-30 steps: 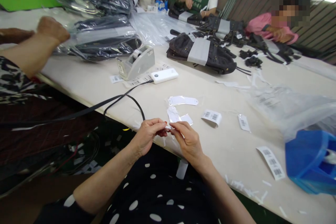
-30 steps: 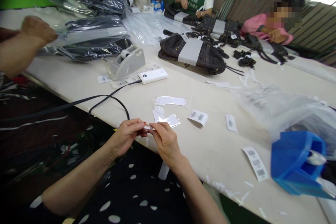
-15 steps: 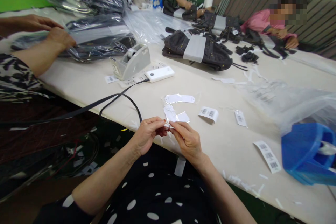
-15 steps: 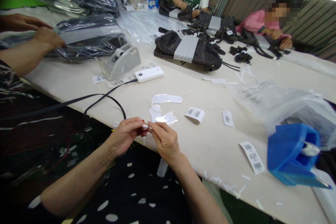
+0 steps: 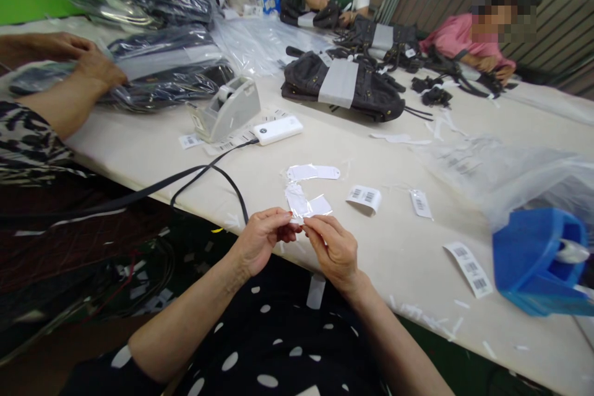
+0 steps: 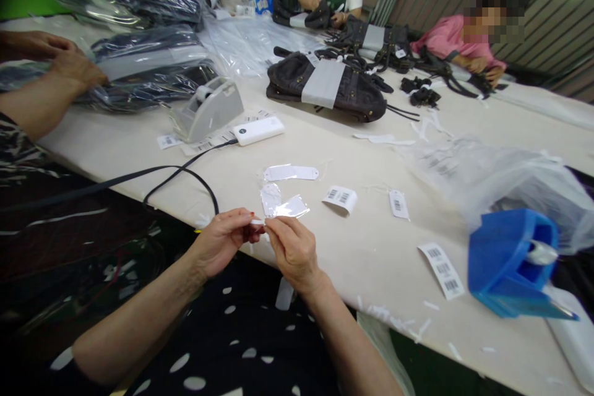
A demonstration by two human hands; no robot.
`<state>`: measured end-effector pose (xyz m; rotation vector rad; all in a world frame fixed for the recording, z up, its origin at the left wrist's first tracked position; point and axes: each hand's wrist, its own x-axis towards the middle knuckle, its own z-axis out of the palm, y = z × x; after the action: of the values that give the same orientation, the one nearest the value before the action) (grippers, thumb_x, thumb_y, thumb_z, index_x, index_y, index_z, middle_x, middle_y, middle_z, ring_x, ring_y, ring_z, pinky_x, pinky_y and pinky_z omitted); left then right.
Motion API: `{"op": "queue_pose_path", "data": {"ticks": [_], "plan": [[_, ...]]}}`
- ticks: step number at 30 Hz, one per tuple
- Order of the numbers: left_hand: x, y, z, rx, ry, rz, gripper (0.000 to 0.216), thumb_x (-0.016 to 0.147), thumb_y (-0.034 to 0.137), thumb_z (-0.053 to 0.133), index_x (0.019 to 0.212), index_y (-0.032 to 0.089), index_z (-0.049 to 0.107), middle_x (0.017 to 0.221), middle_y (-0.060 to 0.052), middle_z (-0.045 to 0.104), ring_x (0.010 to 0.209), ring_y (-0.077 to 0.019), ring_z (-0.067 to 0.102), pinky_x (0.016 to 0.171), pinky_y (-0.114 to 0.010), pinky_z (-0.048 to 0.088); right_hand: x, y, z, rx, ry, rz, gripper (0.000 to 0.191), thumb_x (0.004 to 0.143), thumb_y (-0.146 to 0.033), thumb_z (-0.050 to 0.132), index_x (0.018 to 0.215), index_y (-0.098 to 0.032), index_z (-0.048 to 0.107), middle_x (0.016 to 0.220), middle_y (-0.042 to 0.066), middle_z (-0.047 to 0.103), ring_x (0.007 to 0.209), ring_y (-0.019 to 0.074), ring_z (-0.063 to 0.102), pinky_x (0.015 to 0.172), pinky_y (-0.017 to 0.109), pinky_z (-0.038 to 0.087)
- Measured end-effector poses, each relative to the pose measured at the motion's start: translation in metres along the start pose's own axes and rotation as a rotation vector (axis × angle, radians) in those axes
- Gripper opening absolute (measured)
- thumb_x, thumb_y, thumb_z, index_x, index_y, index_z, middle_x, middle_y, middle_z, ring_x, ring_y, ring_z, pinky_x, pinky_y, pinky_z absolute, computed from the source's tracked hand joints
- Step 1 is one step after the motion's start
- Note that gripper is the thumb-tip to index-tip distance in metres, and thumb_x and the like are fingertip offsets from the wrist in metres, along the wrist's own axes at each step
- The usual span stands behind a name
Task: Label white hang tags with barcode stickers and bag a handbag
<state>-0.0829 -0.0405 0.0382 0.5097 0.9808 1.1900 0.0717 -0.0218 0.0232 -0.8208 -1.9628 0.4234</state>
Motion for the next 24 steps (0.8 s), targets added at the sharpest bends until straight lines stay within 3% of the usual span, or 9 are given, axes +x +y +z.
{"op": "queue_pose_path", "data": {"ticks": [12,19,22,24], "plan": [[-0.001,-0.001,0.008,0.097,-0.017,-0.073,0.015,0.065,0.026,0.066,0.059,0.012,0.062,0.058,-0.002,0.062,0.053,-0.0099,0.051,0.055,-0.023,0.036,-0.002,0.007,-0.011,-0.066,-0.096,-0.112,0.029,0.085,-0.013,0.048,0.112,-0.019,0.058,0.095,0.008,0.066,0.087,0.0147,0.062,0.075,0.027,0.052],[0.003,-0.002,0.011,0.289,-0.001,-0.141,0.021,0.062,0.029,0.066,0.053,0.011,0.058,0.050,-0.001,0.055,0.047,-0.0088,0.049,0.049,-0.021,0.033,0.001,0.008,-0.019,-0.138,-0.207,-0.235,0.019,0.084,-0.012,0.048,0.092,-0.018,0.063,0.087,0.007,0.066,0.080,0.0150,0.061,0.069,0.026,0.050],[0.004,-0.001,0.013,0.400,-0.054,-0.210,0.028,0.063,0.037,0.066,0.053,0.011,0.058,0.053,-0.003,0.058,0.045,-0.0092,0.049,0.044,-0.021,0.030,-0.003,0.000,-0.019,0.000,-0.235,-0.142,0.018,0.083,-0.011,0.044,0.086,-0.017,0.061,0.083,0.007,0.064,0.077,0.0135,0.059,0.067,0.025,0.049],[0.003,0.000,0.015,0.511,-0.082,-0.217,0.034,0.067,0.043,0.063,0.055,0.011,0.059,0.052,-0.004,0.057,0.044,-0.0096,0.048,0.042,-0.020,0.029,-0.012,-0.006,-0.026,0.085,-0.196,0.051,0.015,0.083,-0.014,0.044,0.079,-0.018,0.058,0.077,0.005,0.061,0.072,0.0127,0.057,0.064,0.024,0.048]]}}
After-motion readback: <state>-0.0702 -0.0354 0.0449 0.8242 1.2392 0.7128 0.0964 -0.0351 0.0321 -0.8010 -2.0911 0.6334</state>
